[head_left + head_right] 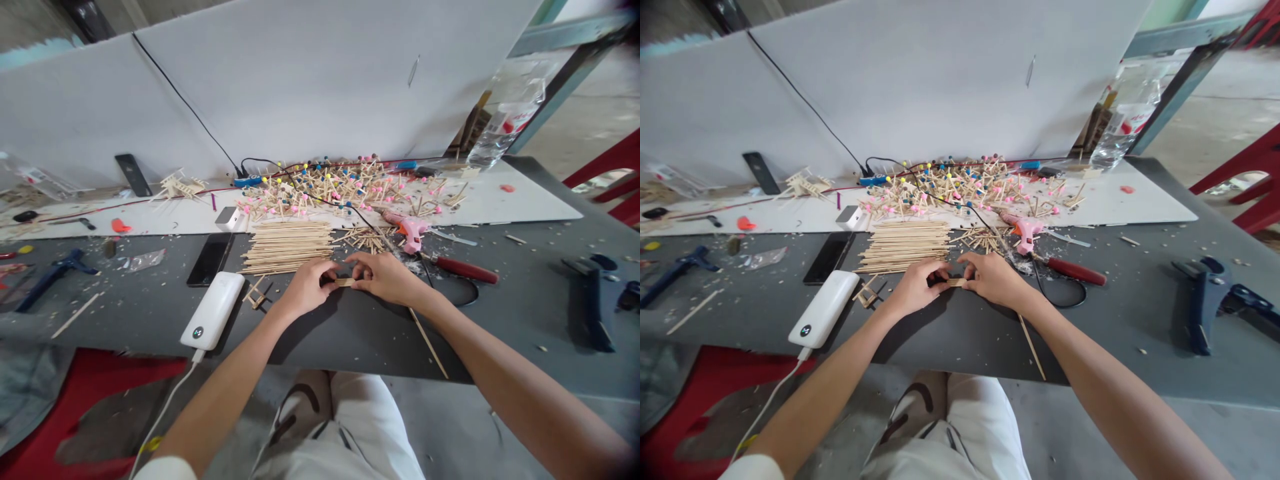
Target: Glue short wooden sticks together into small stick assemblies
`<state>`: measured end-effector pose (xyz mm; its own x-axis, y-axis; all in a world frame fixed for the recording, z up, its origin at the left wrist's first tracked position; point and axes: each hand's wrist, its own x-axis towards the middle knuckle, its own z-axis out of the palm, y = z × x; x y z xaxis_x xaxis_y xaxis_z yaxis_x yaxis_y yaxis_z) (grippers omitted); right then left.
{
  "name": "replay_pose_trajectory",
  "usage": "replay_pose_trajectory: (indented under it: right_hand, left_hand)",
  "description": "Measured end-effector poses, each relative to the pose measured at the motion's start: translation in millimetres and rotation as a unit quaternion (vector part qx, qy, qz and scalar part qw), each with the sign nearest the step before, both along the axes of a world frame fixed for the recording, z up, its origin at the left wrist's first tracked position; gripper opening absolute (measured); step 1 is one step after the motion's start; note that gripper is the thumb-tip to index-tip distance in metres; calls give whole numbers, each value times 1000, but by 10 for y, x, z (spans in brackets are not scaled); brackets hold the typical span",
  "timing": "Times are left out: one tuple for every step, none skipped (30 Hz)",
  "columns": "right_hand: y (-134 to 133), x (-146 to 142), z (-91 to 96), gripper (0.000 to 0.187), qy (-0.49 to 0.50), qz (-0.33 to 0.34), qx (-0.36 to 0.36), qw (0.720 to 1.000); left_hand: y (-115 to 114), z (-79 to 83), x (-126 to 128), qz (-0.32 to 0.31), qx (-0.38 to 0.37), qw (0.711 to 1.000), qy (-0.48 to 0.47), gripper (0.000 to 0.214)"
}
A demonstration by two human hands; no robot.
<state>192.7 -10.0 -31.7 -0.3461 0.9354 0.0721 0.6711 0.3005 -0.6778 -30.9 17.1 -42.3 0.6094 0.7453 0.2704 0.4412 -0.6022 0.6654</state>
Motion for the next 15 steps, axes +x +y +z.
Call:
replay_pose_trajectory:
  right_hand:
    - [-2, -2, 5, 43, -3, 3, 2, 1000]
    - [-4, -3, 9, 43, -5, 7, 5, 1000]
    - [-7, -4, 13, 43, -6, 9, 9, 1000]
    - [-9, -5, 15, 44, -7, 11, 14, 1000]
    - [-12, -6, 17, 45, -8, 12, 18, 1000]
    - [-14, -7, 19, 46, -9, 13, 21, 1000]
    - [-15, -8, 20, 47, -10, 12, 23, 1000]
    - [-15, -8, 21, 48, -11, 13, 23, 1000]
    - [-15, -7, 21, 48, -11, 14, 22, 1000]
    - [-14, -6, 20, 48, -9, 15, 20, 1000]
    - [-12, -5, 18, 48, -7, 16, 16, 1000]
    - [-10, -2, 15, 48, -4, 17, 13, 1000]
    - [-7, 1, 10, 47, -1, 18, 10, 1000]
    - [-4, 4, 4, 47, 2, 18, 8, 1000]
    - [-2, 7, -1, 47, 4, 17, 6, 1000]
  left_hand:
    - [1, -1, 2, 0, -3, 1000, 0, 22]
    - [2, 0, 3, 0, -6, 1000, 1, 21]
    - [2, 3, 3, -1, -7, 1000, 2, 21]
    - [3, 6, 3, -2, -6, 1000, 2, 21]
    - [3, 10, 3, -3, -4, 1000, 2, 21]
    - [4, 13, 2, -3, -2, 1000, 1, 21]
    - [4, 16, 2, -3, 1, 1000, 1, 22]
    - [4, 19, 2, -3, 2, 1000, 2, 22]
    - [4, 20, 3, -1, 2, 1000, 2, 23]
    - [4, 20, 4, 0, 1, 1000, 2, 24]
    - [4, 20, 6, 1, -1, 1000, 2, 25]
    - [4, 19, 7, 2, -3, 1000, 2, 26]
    - [5, 18, 9, 3, -5, 1000, 2, 27]
    - [6, 17, 10, 4, -7, 1000, 3, 28]
    - [8, 15, 11, 5, -9, 1000, 4, 29]
